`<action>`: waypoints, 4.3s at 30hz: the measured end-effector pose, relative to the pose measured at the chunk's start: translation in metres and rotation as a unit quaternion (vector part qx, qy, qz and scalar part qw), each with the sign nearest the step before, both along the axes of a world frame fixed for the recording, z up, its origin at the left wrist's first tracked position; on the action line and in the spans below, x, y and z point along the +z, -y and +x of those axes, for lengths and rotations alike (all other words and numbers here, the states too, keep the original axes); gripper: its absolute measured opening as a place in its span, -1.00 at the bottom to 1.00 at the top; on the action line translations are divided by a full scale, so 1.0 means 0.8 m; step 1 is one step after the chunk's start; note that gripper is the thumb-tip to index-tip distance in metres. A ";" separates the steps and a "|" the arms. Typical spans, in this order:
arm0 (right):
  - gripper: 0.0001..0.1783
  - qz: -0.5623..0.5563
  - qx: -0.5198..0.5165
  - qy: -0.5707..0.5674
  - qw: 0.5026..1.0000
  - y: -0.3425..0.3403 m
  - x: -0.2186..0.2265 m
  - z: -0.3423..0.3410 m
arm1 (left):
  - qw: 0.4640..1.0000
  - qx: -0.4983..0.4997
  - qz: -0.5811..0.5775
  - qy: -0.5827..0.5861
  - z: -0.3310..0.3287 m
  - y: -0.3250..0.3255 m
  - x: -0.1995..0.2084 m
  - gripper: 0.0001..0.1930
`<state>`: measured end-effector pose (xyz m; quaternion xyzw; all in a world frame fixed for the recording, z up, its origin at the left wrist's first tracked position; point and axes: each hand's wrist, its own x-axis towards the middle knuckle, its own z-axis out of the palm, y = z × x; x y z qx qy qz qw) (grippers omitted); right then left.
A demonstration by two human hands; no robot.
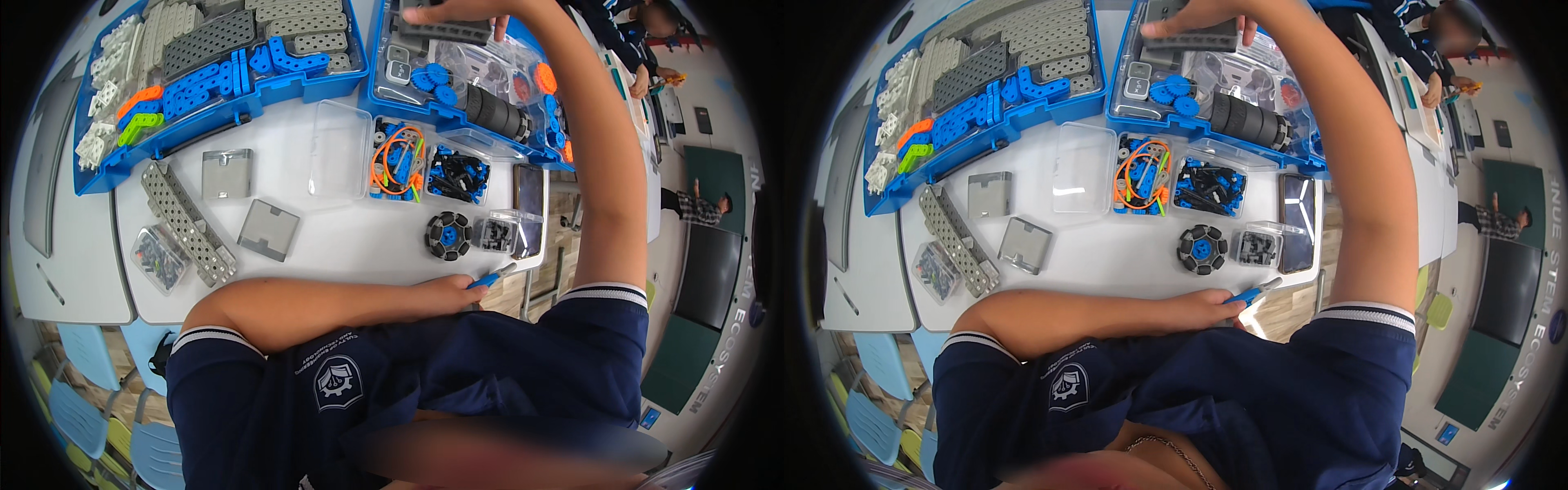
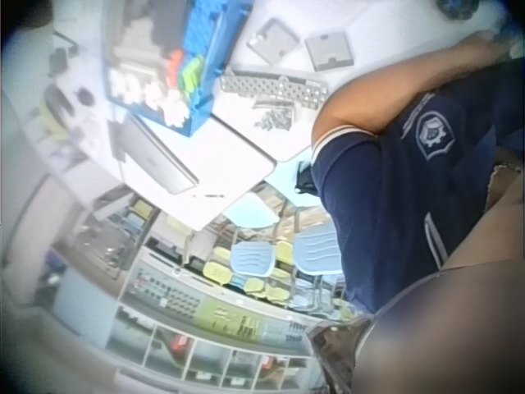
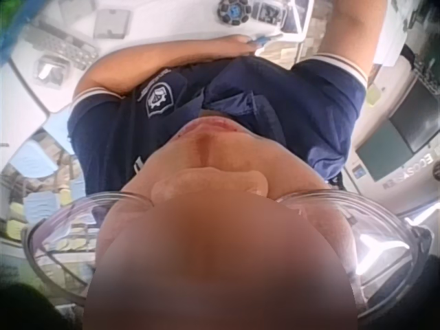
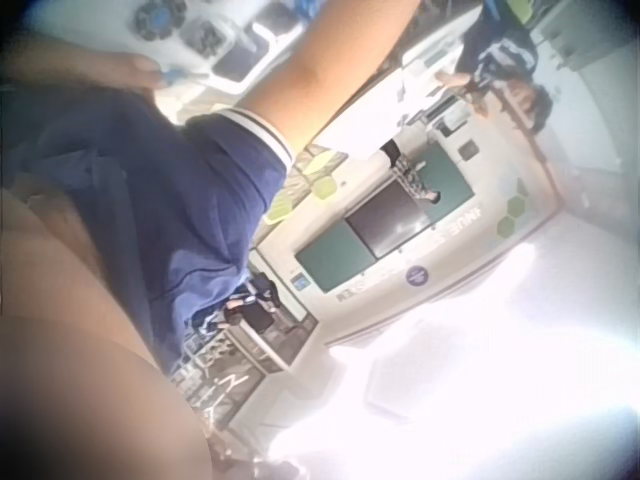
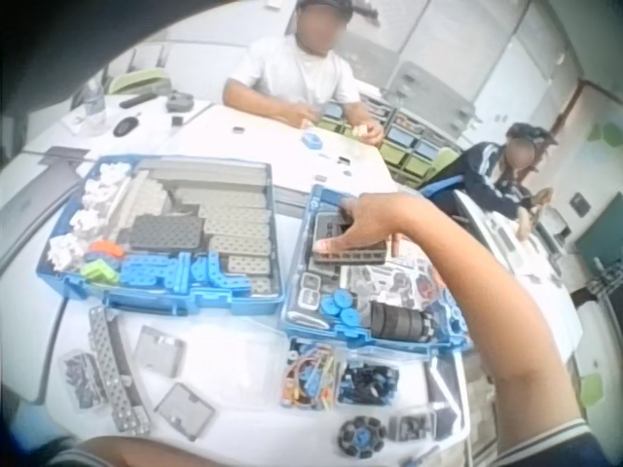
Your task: The person organizes and handles various components from a robotics kit, including a grey control unit, blue connectors, and grey beams. They place items into a blue storage case and on the table, then pick up and examine pieces before setting them down again.
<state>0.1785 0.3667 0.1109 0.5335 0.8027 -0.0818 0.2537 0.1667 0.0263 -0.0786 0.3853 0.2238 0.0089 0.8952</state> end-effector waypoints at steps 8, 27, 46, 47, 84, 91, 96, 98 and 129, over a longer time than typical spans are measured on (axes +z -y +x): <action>0.01 0.126 0.300 0.039 0.945 0.017 -0.003 -0.014 | 1.000 0.000 0.010 0.004 0.004 0.001 -0.004 -0.54; 0.09 0.174 -0.039 -0.091 0.980 0.009 -0.037 -0.021 | 1.000 -0.008 -0.002 0.009 -0.002 -0.002 0.000 -0.52; -0.16 0.157 0.090 -0.087 0.980 0.031 -0.036 0.003 | 0.999 0.008 -0.023 0.042 -0.004 0.000 -0.004 -0.53; -0.20 0.140 0.080 -0.081 0.984 0.030 -0.036 0.008 | 0.998 0.011 -0.027 0.047 -0.004 0.001 -0.004 -0.53; -0.70 0.045 0.145 -0.295 0.943 -0.125 -0.119 0.044 | 0.995 -0.023 -0.093 0.030 -0.004 -0.002 -0.026 -0.54; -0.53 0.136 0.128 -0.177 0.966 -0.196 -0.178 -0.022 | 0.997 0.021 -0.037 -0.061 -0.045 -0.030 -0.006 -0.53; -0.52 0.111 0.061 -0.190 0.974 -0.243 -0.194 -0.050 | 0.995 0.003 -0.019 -0.098 -0.036 -0.028 -0.004 -0.53; -0.54 0.122 0.052 -0.191 0.973 -0.237 -0.184 -0.049 | 0.994 -0.010 -0.006 -0.107 -0.031 -0.031 0.003 -0.54; -0.52 0.131 -0.109 -0.333 0.927 -0.143 -0.146 -0.030 | 0.982 -0.049 0.017 -0.180 -0.026 -0.056 0.021 -0.58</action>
